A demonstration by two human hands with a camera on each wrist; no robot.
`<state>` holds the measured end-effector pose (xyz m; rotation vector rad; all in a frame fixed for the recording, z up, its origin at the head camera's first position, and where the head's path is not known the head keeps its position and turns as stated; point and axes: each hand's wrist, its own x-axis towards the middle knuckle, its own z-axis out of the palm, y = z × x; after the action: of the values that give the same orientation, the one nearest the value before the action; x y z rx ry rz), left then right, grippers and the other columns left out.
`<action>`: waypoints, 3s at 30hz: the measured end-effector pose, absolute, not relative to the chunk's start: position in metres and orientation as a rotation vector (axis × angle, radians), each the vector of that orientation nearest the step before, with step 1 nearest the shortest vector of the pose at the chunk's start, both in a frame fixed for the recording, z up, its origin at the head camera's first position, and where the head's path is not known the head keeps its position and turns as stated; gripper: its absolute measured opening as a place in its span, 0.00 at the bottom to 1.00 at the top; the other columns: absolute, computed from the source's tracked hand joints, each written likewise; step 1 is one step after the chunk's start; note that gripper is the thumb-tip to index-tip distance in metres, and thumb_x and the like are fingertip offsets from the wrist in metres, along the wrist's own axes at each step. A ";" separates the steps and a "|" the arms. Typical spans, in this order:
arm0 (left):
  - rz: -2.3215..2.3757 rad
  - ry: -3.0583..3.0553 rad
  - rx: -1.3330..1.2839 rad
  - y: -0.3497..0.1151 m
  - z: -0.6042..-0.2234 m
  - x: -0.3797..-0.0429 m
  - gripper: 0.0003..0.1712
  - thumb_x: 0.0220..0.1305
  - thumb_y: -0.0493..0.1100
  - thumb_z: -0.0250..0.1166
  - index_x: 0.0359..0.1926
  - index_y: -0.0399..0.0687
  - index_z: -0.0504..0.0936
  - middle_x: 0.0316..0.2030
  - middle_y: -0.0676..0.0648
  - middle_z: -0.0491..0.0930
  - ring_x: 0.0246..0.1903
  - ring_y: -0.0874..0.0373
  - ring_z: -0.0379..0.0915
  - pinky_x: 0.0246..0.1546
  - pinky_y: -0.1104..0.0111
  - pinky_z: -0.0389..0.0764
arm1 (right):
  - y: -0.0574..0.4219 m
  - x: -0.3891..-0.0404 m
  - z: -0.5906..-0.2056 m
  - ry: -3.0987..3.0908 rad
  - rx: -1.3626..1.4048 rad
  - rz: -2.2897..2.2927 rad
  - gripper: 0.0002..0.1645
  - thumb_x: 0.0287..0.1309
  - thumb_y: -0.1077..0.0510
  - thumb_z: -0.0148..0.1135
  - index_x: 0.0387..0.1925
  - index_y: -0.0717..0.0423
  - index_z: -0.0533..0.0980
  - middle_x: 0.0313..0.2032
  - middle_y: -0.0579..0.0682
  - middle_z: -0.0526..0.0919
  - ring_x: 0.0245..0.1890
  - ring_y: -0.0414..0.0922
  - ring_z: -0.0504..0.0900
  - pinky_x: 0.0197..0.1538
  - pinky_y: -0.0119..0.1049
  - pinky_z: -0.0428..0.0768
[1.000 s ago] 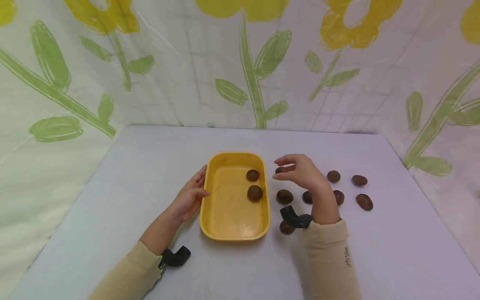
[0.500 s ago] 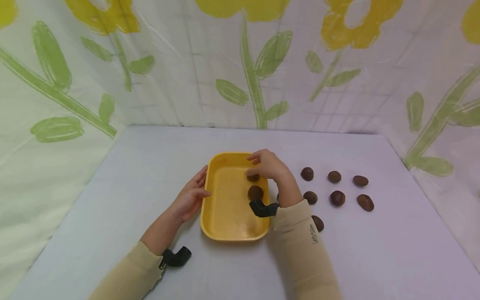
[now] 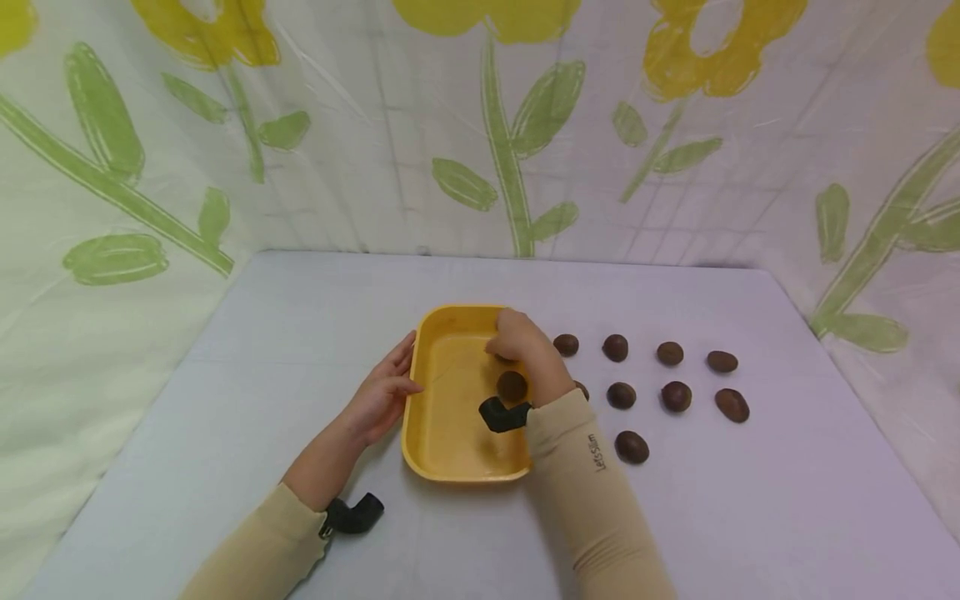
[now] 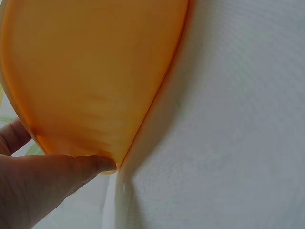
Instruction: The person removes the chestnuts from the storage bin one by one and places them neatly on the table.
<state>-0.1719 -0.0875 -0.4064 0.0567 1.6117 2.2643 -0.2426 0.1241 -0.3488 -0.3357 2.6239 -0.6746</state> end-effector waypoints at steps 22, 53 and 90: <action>2.230 1.635 0.061 -0.087 -0.408 -0.173 0.48 0.56 0.21 0.45 0.74 0.51 0.38 0.74 0.50 0.37 0.73 0.56 0.32 0.71 0.59 0.48 | 0.103 -0.246 -0.368 2.461 -0.557 -0.779 0.12 0.46 0.65 0.65 0.36 0.60 0.79 0.36 0.57 0.81 0.27 0.43 0.77 0.31 0.29 0.77; 2.254 1.635 0.067 -0.087 -0.407 -0.172 0.48 0.55 0.20 0.44 0.74 0.51 0.39 0.74 0.51 0.38 0.73 0.56 0.33 0.71 0.60 0.48 | 0.187 -0.210 -0.338 2.283 -0.540 -1.333 0.19 0.52 0.58 0.65 0.47 0.59 0.75 0.46 0.55 0.79 0.48 0.46 0.78 0.50 0.38 0.78; 2.235 1.643 0.003 -0.085 -0.402 -0.170 0.49 0.55 0.20 0.45 0.74 0.53 0.40 0.74 0.53 0.38 0.73 0.58 0.33 0.71 0.61 0.49 | 0.381 -0.118 -0.366 2.605 -0.095 -1.183 0.20 0.58 0.55 0.60 0.49 0.62 0.71 0.37 0.32 0.79 0.37 0.28 0.76 0.38 0.28 0.77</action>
<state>-0.1704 -0.0851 -0.4024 0.0035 1.6432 2.2347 -0.1182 0.3812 -0.3656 -0.0952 2.6054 -1.1830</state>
